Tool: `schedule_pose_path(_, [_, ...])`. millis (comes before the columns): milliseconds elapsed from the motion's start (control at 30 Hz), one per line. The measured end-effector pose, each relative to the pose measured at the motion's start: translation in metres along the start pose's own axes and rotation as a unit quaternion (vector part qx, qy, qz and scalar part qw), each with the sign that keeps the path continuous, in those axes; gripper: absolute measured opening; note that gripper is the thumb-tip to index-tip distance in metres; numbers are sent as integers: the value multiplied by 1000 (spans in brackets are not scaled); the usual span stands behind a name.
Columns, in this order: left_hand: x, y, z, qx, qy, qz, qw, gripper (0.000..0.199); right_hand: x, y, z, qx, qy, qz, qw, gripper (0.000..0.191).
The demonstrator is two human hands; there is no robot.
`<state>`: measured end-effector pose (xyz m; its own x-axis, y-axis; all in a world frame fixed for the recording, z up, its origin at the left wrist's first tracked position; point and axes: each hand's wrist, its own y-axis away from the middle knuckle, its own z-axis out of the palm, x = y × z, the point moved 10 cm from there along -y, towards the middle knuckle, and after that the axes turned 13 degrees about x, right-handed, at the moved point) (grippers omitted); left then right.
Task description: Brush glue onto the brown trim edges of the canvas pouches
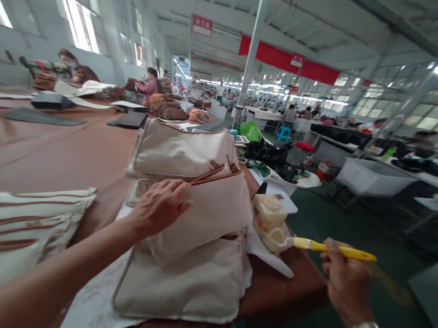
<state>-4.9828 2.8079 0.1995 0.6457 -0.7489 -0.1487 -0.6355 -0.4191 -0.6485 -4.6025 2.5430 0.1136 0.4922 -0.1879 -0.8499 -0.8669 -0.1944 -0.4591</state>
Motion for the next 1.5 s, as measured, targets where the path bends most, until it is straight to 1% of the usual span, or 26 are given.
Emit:
schedule_pose_path(67, [11,-32,24,-9,-26,-36,999,38,4,-11,24,-38,54,-49,997,50])
schedule_pose_path(133, [16,-52,41,-22,-61,-57,996,32,11,-15,51,-84,70,-89,990,52])
schedule_pose_path(167, [18,-59,47,-25,-75,-59,995,29,17,-16,64,-103,71,-100,987,51])
schedule_pose_path(233, [24,-65,53,-25,-89,-53,994,25,31,-15,89,-132,73,-112,982,50])
schedule_pose_path(300, [28,-66,59,-35,-87,-50,994,25,45,-15,108,-153,77,-119,978,48])
schedule_pose_path(367, [29,-62,65,-59,-67,-66,994,23,55,-16,120,-169,81,-121,975,45])
schedule_pose_path(433, [26,-58,69,-91,-21,-97,991,21,58,-20,123,-176,81,-124,973,44])
schedule_pose_path(500, [29,-56,65,-105,59,-105,987,18,53,-24,118,-178,76,-132,972,44])
schedule_pose_path(567, [36,-55,53,-109,151,-88,979,17,45,-25,108,-181,67,-145,971,43])
schedule_pose_path(600, [39,-53,47,-120,189,-79,971,18,41,-24,103,-184,61,-152,969,42])
schedule_pose_path(667, [41,-40,42,-170,237,-78,953,22,33,-16,94,-198,47,-170,964,38])
schedule_pose_path(733, [38,-18,44,-228,241,-87,939,25,27,-5,87,-219,32,-192,956,34])
schedule_pose_path(800, [35,8,49,-265,208,-93,937,24,24,7,81,-237,20,-214,948,30])
schedule_pose_path(867, [30,36,56,-284,144,-109,942,20,24,14,74,-238,14,-226,945,28])
schedule_pose_path(933, [30,56,60,-286,90,-132,945,14,27,16,68,-221,16,-226,948,29])
schedule_pose_path(967, [32,63,61,-281,73,-143,946,13,30,17,65,-210,20,-224,951,31])
schedule_pose_path(1033, [41,68,61,-261,61,-157,950,17,32,18,62,-194,30,-219,956,33])
schedule_pose_path(1133, [58,61,61,-216,53,-165,961,29,28,20,53,-166,55,-194,965,36])
schedule_pose_path(1233, [74,52,64,-165,57,-152,973,23,18,17,33,-113,54,-111,986,39])
schedule_pose_path(1333, [85,51,63,-111,73,-121,984,13,8,22,17,-85,4,-16,996,43])
schedule_pose_path(1400, [87,56,57,-81,82,-104,988,10,6,29,9,-72,-37,37,996,48])
schedule_pose_path(1433, [86,59,50,-60,87,-100,989,12,6,32,5,-65,-61,60,994,50])
schedule_pose_path(1467, [84,61,40,-25,98,-96,990,14,7,36,1,-57,-85,81,991,52])
schedule_pose_path(1500, [81,64,24,27,113,-94,989,14,9,39,-3,-51,-111,100,987,52])
